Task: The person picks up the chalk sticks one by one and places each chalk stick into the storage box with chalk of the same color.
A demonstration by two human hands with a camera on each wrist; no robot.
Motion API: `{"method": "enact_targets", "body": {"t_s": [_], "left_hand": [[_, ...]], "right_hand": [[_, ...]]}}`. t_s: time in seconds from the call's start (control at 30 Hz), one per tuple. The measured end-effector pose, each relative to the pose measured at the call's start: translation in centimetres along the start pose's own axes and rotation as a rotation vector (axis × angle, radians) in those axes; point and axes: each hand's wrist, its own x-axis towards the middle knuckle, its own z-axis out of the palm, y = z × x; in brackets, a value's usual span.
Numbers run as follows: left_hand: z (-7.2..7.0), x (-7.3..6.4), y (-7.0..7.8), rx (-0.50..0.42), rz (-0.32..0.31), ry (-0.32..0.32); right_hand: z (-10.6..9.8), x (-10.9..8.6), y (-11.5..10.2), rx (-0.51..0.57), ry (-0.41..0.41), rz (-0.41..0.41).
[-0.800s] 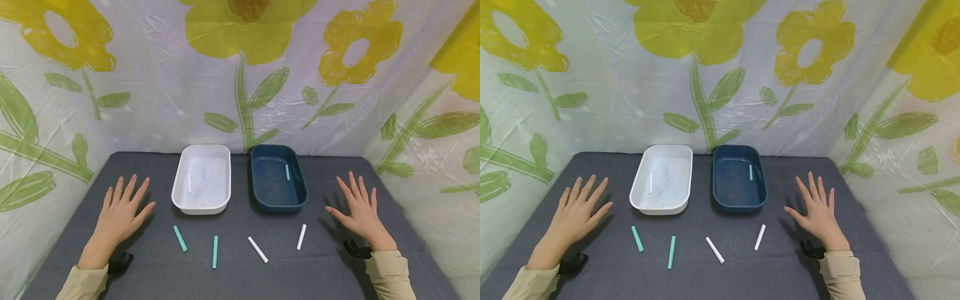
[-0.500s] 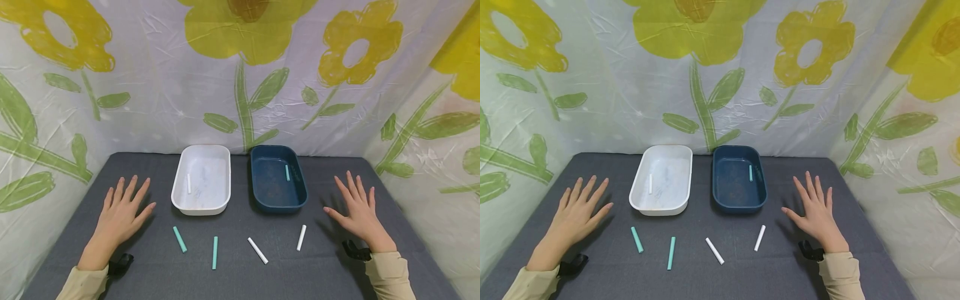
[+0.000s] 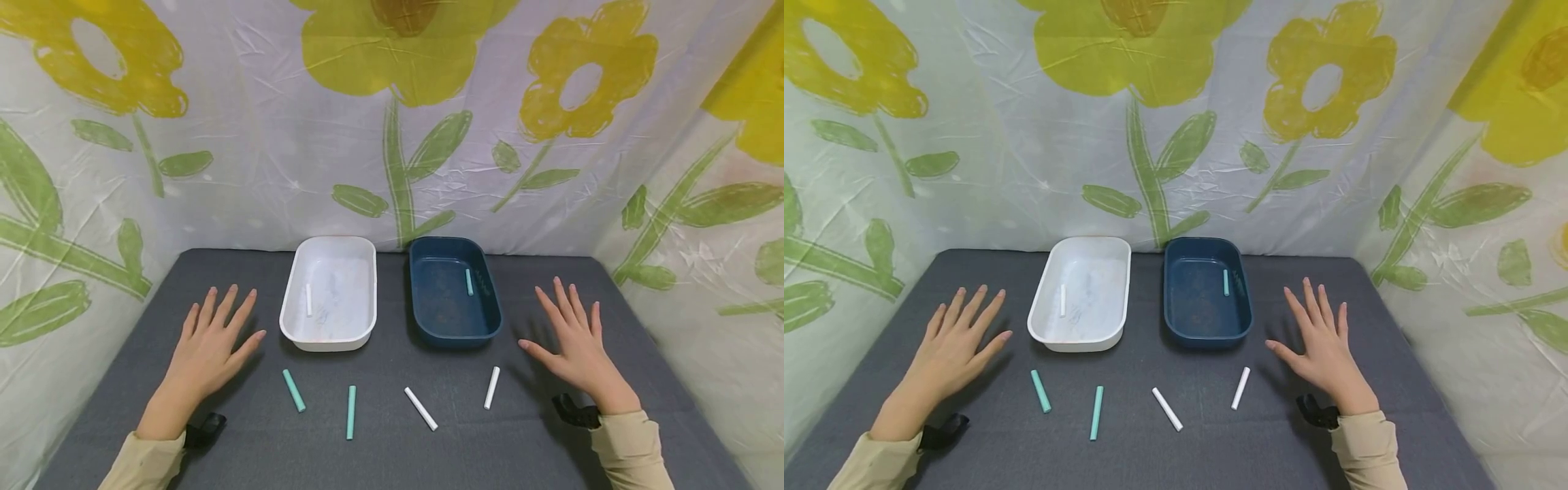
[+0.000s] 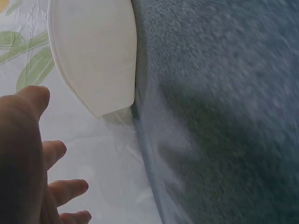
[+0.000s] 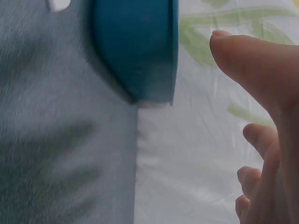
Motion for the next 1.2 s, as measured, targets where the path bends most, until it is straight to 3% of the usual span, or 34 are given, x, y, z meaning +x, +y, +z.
{"method": "enact_targets", "body": {"t_s": [0.27,0.63,0.9,1.2], "left_hand": [[0.6,1.7,1.1,-0.012,0.071,0.012],[0.6,3.1,2.5,-0.013,0.086,-0.038],[0.5,3.9,3.5,-0.027,0.091,-0.063],[1.1,4.2,3.9,-0.053,0.1,-0.098]], "right_hand": [[-0.1,0.0,-1.1,0.023,0.001,-0.039],[0.8,0.7,-3.8,0.087,-0.044,-0.156],[1.3,1.1,-5.4,0.154,-0.134,-0.194],[2.1,1.7,-7.1,0.255,-0.233,-0.306]]}}
